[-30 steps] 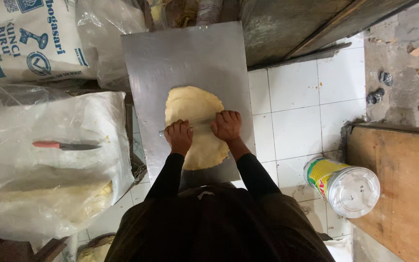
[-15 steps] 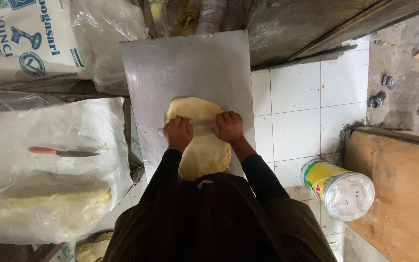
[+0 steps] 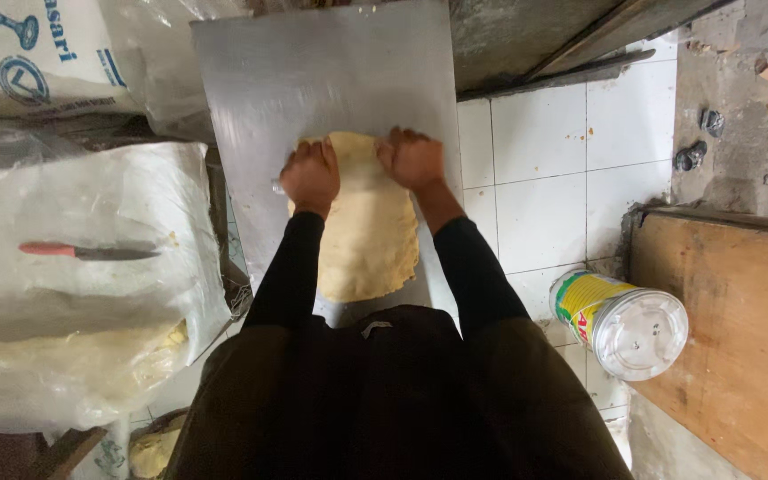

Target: The person kneads a piece of dough on a metal table by hand and then rolls it out using a glass bottle.

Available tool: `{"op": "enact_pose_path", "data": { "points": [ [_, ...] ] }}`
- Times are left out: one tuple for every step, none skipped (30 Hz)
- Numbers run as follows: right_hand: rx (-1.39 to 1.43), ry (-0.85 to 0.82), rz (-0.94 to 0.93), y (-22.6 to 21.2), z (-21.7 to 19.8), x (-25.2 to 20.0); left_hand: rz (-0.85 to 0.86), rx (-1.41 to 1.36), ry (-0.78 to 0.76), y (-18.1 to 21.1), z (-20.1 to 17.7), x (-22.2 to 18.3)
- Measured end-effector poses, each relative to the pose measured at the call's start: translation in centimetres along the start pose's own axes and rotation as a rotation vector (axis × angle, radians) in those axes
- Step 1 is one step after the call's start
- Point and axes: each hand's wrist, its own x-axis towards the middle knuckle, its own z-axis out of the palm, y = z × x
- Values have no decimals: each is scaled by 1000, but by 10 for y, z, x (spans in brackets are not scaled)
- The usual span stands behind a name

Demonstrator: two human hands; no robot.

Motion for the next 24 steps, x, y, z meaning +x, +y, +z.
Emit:
{"op": "enact_pose_path", "data": {
  "points": [
    [16, 56, -2, 0, -1, 1, -33, 14, 12, 1, 1, 1],
    [35, 110, -7, -2, -1, -2, -20, 4, 21, 0, 0, -1],
    [-1, 168, 10, -7, 0, -10, -6, -6, 30, 0, -2, -4],
    [-40, 234, 29, -9, 0, -15, 14, -20, 44, 0, -3, -4],
    [-79, 300, 48, -11, 0, -20, 57, 24, 1, -1, -8, -10],
    [-80, 300, 42, -14, -1, -30, 101, 67, -40, -1, -15, -21],
    [-80, 300, 37, -17, -2, -44, 145, 111, -80, -3, -22, -31],
    [-78, 290, 31, -20, 0, -61, 210, 91, -86, -6, -29, -45],
    [-80, 310, -2, -20, 1, -73, 275, 71, -92, -9, -37, -60],
    [-82, 333, -37, -19, 1, -83, 340, 51, -95, -13, -43, -73],
    [-84, 356, -72, -19, 2, -94, 342, 39, -146, -17, -49, -86],
    [-11, 348, -68, -20, 2, -101, 348, 28, -190, -21, -53, -93],
    [62, 339, -66, -22, 2, -109, 355, 17, -235, -24, -56, -99],
    [134, 329, -60, -23, 2, -118, 337, -9, -255, -25, -59, -108],
    [153, 321, -54, -26, 2, -127, 320, -35, -276, -25, -61, -116],
    [171, 311, -46, -31, 3, -136, 303, -63, -299, -24, -62, -124],
    [189, 300, -38, -35, 4, -144, 301, -36, -219, -22, -61, -132],
    [151, 319, -66, -40, 4, -154, 300, -12, -141, -18, -60, -139],
    [113, 337, -94, -44, 4, -163, 299, 13, -63, -16, -60, -144],
    [76, 354, -125, -45, 3, -167, 298, 15, -67, -14, -58, -146],
    [33, 353, -97, -44, 3, -167, 297, 17, -72, -11, -55, -144],
    [-8, 346, -65, -45, 4, -167, 296, 21, -84, -10, -54, -143],
    [-49, 340, -32, -44, 6, -164, 306, 4, -79, -11, -50, -139],
    [-69, 354, -40, -42, 8, -159, 308, -10, -83, -13, -48, -136]
  ]
}}
